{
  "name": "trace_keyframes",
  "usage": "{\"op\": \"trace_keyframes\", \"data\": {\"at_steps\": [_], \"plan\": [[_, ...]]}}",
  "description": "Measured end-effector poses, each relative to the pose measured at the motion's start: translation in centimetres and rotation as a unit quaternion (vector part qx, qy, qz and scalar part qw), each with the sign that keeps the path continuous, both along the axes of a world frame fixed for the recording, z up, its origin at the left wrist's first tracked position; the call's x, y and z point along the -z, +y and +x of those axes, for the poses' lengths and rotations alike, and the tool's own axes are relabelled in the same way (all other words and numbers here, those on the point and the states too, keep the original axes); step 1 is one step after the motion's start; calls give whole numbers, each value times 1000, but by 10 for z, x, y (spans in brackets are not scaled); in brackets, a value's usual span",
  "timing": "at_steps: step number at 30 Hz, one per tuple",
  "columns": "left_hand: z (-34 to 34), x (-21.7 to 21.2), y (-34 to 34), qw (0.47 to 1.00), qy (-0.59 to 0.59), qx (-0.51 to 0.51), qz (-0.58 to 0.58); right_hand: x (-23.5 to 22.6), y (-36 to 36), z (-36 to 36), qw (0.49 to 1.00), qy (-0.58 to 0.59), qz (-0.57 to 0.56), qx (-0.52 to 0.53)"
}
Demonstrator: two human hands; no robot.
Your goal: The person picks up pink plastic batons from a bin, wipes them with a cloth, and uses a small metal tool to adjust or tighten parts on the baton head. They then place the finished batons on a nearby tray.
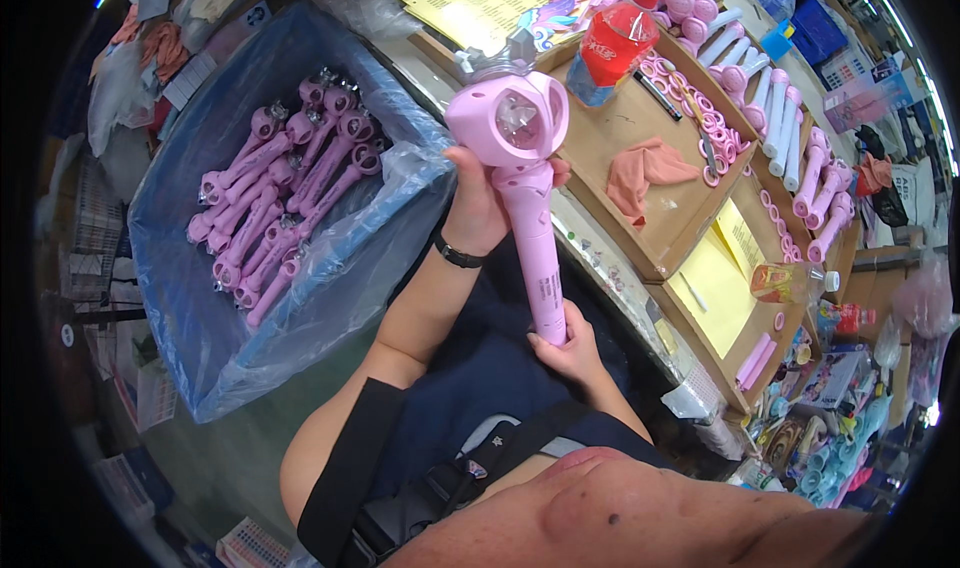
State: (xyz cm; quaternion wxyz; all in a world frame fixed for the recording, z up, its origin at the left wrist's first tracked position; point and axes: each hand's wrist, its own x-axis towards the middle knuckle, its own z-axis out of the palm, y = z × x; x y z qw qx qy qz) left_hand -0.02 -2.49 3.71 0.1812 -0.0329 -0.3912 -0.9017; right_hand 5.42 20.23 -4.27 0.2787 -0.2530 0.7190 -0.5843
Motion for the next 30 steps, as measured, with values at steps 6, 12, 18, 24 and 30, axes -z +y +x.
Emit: {"op": "trace_keyframes", "data": {"at_steps": [6,12,18,24,30], "plan": [[8,7,20,967,9,87,239,-7,4,-12,925,-324,-157,-122],[11,27,20,965,-34,91,244,-9,5,-20,849,-457,-211,-160],[15,26,13,992,-28,39,121,-1,6,-14,927,-327,-167,-76],[21,13,21,995,-53,-23,85,24,7,-18,929,-331,-161,44],[16,8,15,992,-70,-13,100,24,10,-14,921,-352,-165,30]]}}
